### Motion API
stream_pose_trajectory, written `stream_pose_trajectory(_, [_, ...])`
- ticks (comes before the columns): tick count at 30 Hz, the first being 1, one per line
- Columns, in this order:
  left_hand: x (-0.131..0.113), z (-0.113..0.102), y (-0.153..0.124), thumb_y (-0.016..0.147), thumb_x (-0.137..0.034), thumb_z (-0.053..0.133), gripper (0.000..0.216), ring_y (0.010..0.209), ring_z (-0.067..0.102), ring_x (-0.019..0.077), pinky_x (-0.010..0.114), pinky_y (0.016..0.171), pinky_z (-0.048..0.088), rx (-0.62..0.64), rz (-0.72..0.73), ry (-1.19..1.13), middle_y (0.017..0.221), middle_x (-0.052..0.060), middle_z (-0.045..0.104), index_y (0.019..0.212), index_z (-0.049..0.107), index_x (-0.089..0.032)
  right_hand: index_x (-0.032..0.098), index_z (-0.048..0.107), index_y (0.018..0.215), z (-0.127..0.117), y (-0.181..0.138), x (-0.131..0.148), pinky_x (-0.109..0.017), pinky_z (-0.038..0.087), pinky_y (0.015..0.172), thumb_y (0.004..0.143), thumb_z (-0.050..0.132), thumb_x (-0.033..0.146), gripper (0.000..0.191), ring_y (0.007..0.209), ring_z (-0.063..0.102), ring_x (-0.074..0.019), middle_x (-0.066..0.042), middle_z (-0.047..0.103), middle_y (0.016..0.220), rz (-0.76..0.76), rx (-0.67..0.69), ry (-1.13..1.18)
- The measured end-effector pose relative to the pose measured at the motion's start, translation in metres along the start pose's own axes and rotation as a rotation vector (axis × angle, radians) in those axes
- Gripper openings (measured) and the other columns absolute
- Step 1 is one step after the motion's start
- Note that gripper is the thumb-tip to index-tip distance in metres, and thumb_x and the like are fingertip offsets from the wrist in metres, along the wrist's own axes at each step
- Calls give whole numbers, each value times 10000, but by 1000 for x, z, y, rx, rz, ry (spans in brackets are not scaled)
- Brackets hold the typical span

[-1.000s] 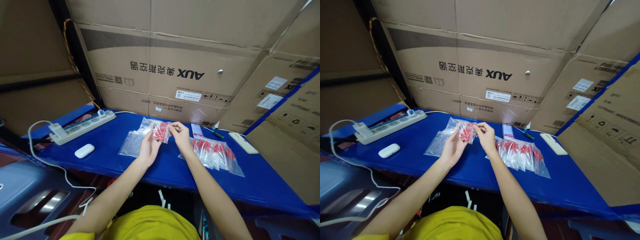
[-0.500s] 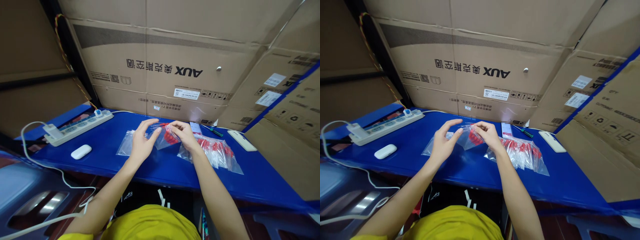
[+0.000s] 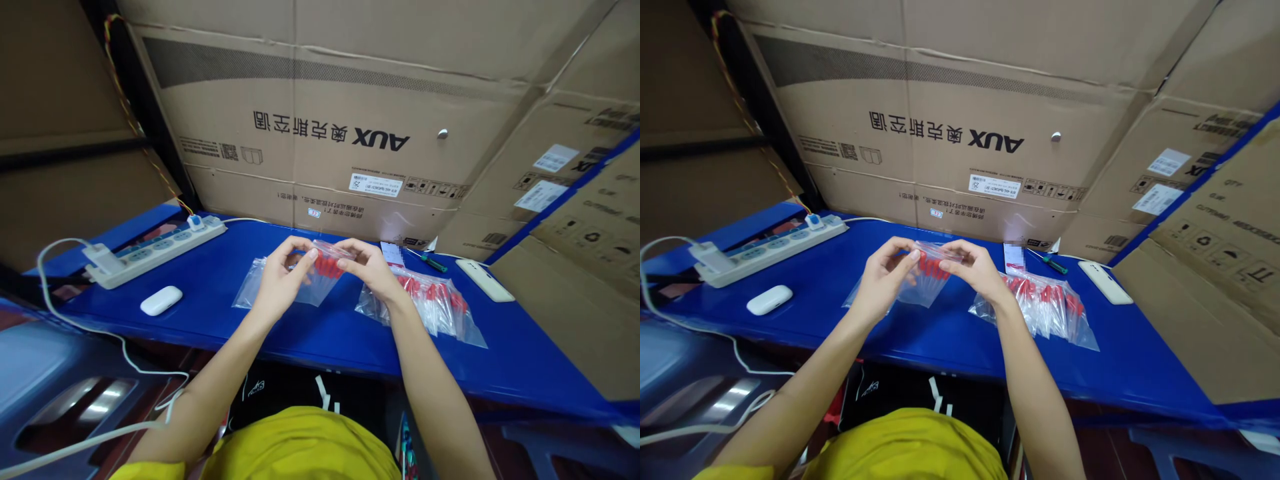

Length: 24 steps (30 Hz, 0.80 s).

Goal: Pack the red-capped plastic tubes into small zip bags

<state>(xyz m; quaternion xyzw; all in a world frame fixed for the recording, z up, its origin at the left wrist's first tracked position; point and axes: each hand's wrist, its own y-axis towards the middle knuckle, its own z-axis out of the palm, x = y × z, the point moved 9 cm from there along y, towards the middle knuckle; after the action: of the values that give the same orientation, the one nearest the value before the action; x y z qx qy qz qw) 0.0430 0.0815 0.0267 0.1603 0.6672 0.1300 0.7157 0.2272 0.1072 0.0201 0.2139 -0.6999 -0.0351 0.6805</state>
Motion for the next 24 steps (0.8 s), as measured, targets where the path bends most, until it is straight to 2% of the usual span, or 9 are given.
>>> stream_pose_trajectory(3, [3,-2,1,931,-427,775,232,745,668,151,254,609,577,-9,-27,-35,955,16,694,1011,705,-220,235,774,826,-1,0,1,-345,566,749,771,944,569,378,728,677,-193,-6,756,785,-18,-20,-36])
stream_pose_trajectory(6, [1,-1,3,959,-399,753,192,846,707,166,272,755,592,9,14,65,984,29,752,999,730,-212,232,763,792,-1,-1,5,-333,549,712,797,932,549,359,704,663,-186,0,742,754,-56,-26,-48])
stream_pose_trajectory(10, [-17,-4,1,999,-363,729,160,900,741,188,316,884,595,-4,190,175,998,43,801,992,765,-207,238,767,835,2,-9,17,-344,561,739,816,922,544,344,762,684,-203,-13,759,819,-87,-25,-117])
stream_pose_trajectory(15, [-50,-1,-12,1065,-340,658,223,993,762,219,357,955,594,36,425,354,1035,66,826,977,829,-226,257,782,877,-7,-39,36,-355,575,753,873,890,490,256,834,697,-225,-34,767,892,-142,-211,-191])
stream_pose_trajectory(17, [-56,3,-16,1071,-335,651,235,986,772,221,357,943,601,64,439,373,1029,67,833,994,848,-232,262,788,907,-10,-52,36,-354,587,744,886,883,464,224,849,706,-230,-40,767,918,-130,-258,-180])
stream_pose_trajectory(20, [-59,11,-20,1062,-323,669,222,960,780,218,345,916,608,100,433,367,1018,66,839,994,860,-231,285,780,1118,-17,-70,37,-345,601,754,896,878,402,269,898,718,-229,-42,764,1008,-135,-355,-218])
stream_pose_trajectory(22, [-56,18,-22,1064,-309,666,229,957,782,217,342,917,609,128,415,348,1014,67,841,972,859,-228,304,751,1235,-20,-81,42,-338,595,757,922,853,345,331,912,712,-220,-39,749,1043,-196,-413,-306])
stream_pose_trajectory(24, [-51,24,-23,1067,-303,661,237,956,784,219,343,917,610,150,387,321,1012,69,842,958,857,-226,307,764,1208,-16,-88,50,-336,581,747,965,801,298,246,914,700,-211,-45,731,1076,-277,-415,-421])
